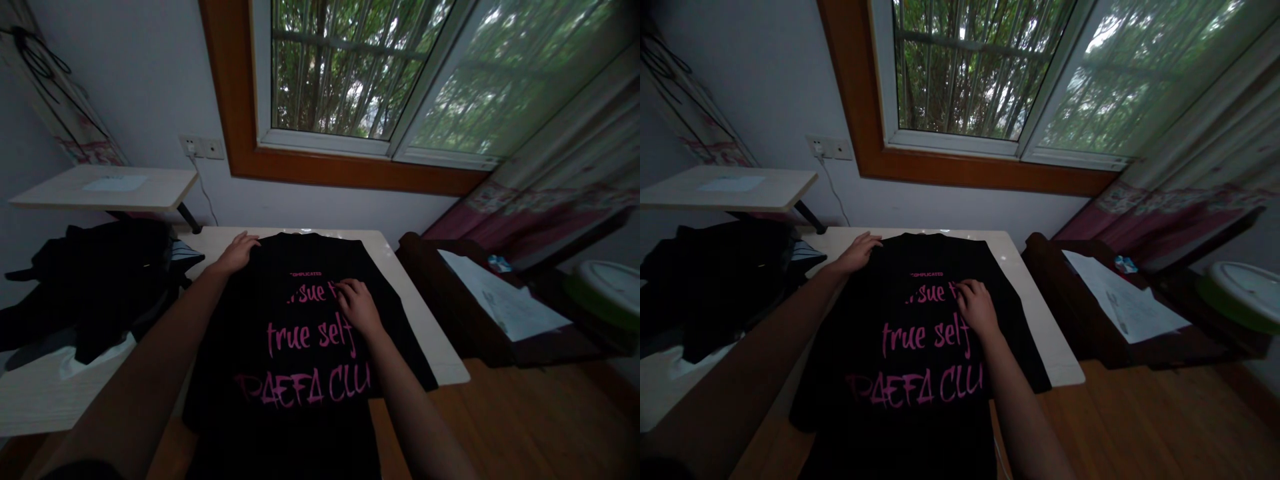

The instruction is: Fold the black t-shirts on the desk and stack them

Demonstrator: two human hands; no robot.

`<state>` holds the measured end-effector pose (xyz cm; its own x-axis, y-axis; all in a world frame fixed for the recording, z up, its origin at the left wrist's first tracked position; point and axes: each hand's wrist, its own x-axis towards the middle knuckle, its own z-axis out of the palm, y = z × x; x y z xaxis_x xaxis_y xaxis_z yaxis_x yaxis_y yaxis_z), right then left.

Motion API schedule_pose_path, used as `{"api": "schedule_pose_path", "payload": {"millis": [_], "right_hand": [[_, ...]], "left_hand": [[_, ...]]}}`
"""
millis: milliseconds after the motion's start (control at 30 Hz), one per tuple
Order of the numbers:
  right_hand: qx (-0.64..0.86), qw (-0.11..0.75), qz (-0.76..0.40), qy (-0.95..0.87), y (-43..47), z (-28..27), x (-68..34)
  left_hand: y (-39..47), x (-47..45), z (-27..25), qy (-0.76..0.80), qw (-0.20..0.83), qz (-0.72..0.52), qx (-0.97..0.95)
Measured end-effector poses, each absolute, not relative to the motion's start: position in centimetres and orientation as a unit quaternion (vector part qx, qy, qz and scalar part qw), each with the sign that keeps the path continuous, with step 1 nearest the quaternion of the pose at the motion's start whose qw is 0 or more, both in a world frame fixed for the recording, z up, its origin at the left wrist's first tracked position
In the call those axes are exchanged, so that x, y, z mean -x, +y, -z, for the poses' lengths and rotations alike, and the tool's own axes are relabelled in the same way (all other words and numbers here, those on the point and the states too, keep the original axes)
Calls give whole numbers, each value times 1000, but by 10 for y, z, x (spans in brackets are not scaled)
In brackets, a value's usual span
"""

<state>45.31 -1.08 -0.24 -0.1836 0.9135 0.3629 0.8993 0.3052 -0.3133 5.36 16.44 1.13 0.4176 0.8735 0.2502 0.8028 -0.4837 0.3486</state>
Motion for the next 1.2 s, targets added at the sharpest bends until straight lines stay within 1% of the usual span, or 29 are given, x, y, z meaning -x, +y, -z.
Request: {"api": "schedule_pose_path", "payload": {"millis": [67, 133, 200, 367, 500, 633, 800, 1000, 1200], "right_hand": [[589, 246, -15, -769, -11, 3, -454], [590, 247, -16, -769, -11, 3, -454], [589, 249, -17, -769, -10, 3, -455], [587, 250, -11, -770, -9, 6, -455], [584, 246, -7, -773, -9, 7, -456], [584, 248, -9, -773, -9, 5, -455], [583, 253, -11, -772, -9, 5, -455], [582, 256, -11, -772, -10, 6, -455], [581, 262, -11, -771, -10, 8, -456]], "left_hand": [[173, -52, -14, 492, 115, -175, -845], [178, -50, -19, 505, 115, -155, -842], [180, -48, -24, 522, 83, -128, -839], [169, -52, -32, 559, -39, -70, -825], [156, -62, -28, 599, -86, -78, -793], [144, -78, -23, 611, -109, -138, -772], [119, -111, -8, 523, -85, -177, -830], [102, -131, 18, 594, -44, -132, -792], [113, -124, 18, 617, 0, -83, -782]]}}
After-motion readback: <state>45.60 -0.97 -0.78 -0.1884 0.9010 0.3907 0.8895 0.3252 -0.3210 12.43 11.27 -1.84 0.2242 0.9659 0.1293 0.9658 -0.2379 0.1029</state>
